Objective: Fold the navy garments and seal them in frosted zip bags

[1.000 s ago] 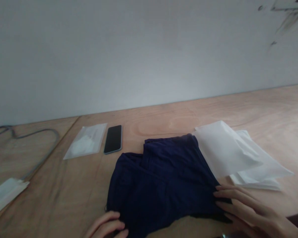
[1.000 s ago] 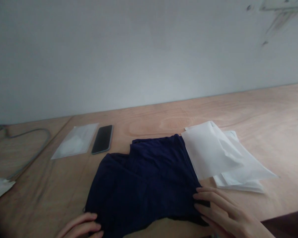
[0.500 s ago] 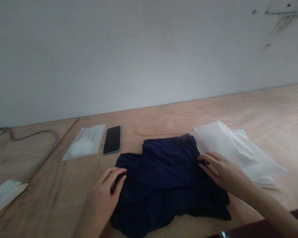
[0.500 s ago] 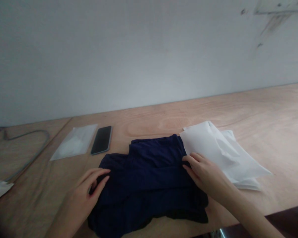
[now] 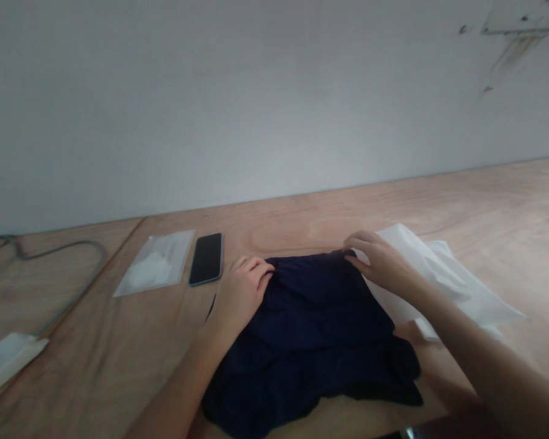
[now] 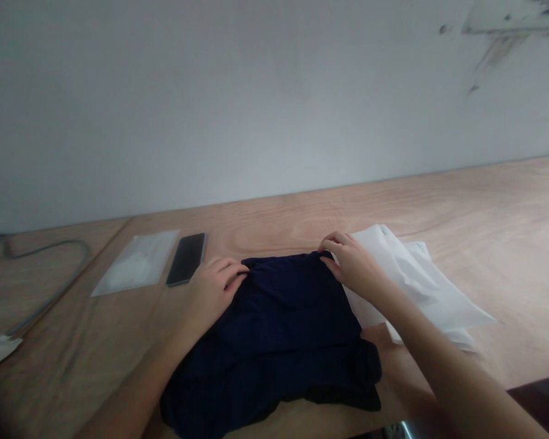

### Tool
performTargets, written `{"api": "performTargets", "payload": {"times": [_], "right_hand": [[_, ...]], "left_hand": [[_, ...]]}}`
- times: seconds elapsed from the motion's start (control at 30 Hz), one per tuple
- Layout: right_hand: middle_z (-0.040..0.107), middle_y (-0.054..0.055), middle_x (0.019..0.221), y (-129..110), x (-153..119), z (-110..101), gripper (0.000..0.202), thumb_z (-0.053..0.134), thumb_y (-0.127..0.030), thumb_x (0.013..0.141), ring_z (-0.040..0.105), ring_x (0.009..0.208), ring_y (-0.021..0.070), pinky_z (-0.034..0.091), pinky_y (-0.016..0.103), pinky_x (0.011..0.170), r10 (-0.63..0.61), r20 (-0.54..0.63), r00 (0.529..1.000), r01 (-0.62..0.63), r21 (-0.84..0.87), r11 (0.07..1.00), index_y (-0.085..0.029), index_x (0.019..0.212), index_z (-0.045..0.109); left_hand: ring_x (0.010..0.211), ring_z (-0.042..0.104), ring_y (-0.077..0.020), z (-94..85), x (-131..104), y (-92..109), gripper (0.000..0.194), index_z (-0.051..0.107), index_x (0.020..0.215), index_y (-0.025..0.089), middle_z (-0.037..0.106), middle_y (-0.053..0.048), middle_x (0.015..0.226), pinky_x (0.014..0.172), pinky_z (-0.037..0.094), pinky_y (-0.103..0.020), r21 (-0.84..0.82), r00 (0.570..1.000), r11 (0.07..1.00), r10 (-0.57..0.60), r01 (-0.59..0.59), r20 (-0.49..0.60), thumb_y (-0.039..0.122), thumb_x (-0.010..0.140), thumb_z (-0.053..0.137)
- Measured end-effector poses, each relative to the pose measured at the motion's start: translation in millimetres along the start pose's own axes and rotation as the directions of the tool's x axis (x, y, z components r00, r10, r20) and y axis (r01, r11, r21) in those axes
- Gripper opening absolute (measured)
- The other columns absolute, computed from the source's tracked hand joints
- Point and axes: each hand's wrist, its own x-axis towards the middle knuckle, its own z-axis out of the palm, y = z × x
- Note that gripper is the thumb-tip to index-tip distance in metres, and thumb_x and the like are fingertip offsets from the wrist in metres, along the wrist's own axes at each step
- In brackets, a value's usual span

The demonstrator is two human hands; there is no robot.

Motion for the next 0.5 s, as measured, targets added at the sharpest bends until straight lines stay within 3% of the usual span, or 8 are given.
{"api": "performTargets", "payload": {"times": [0.13, 0.23, 0.33, 0.4, 0.5], "right_hand": [[0.067, 0.011, 0.123, -8, -46, -21, 0.017, 0.058, -0.018, 0.1, 0.066, 0.116, 0.0268, 0.058, 0.047, 0.099, -0.082, -0.024, 0.996, 0.083, 0.062, 0.995, -0.025, 0.113, 0.067], [0.067, 0.009, 0.127, -17, -79, -34, 0.024, 0.056, -0.012, 0.098, 0.064, 0.119, 0.0265, 0.059, 0.045, 0.095, -0.131, 0.148, 0.98, 0.118, 0.092, 0.989, -0.028, 0.114, 0.066], [0.066, 0.008, 0.131, -27, -89, -43, 0.038, 0.056, -0.006, 0.092, 0.064, 0.122, 0.0271, 0.059, 0.045, 0.098, -0.135, 0.287, 0.948, 0.102, 0.126, 0.987, -0.03, 0.12, 0.066], [0.065, 0.008, 0.133, -34, -80, -47, 0.046, 0.057, -0.004, 0.088, 0.063, 0.124, 0.0279, 0.058, 0.046, 0.101, -0.14, 0.279, 0.95, 0.093, 0.177, 0.98, -0.03, 0.124, 0.066], [0.066, 0.009, 0.129, -49, -48, -41, 0.047, 0.056, -0.002, 0.083, 0.064, 0.121, 0.0278, 0.057, 0.047, 0.102, -0.187, 0.203, 0.961, 0.127, 0.277, 0.953, -0.026, 0.122, 0.066]], "left_hand": [[0.099, 0.067, -0.0223, -23.4, -32, 16, 0.014, 0.076, 0.102, 0.021, 0.074, -0.005, 0.102, 0.09, 0.054, -0.039, -0.084, 0.996, 0.993, 0.077, -0.081, -0.048, 0.015, 0.101, 0.064], [0.1, 0.066, -0.021, -39.6, -59, 31, 0.016, 0.075, 0.105, 0.024, 0.075, -0.003, 0.102, 0.091, 0.053, -0.038, -0.191, 0.985, 0.967, 0.174, -0.171, 0.004, 0.013, 0.101, 0.063], [0.111, 0.066, -0.0221, -50.2, -86, 39, 0.024, 0.072, 0.12, 0.026, 0.075, -0.003, 0.114, 0.101, 0.051, -0.04, -0.185, 0.979, 0.964, 0.199, -0.189, 0.037, 0.014, 0.102, 0.063], [0.118, 0.066, -0.0219, -55.8, -106, 39, 0.029, 0.068, 0.128, 0.026, 0.073, -0.005, 0.123, 0.107, 0.05, -0.038, -0.141, 0.992, 0.982, 0.119, -0.122, -0.03, 0.016, 0.102, 0.063], [0.114, 0.07, -0.0223, -60.7, -141, 32, 0.025, 0.068, 0.127, 0.027, 0.073, -0.005, 0.123, 0.104, 0.052, -0.036, -0.042, 0.974, 0.988, -0.151, 0.147, -0.168, 0.029, 0.103, 0.065]]}}
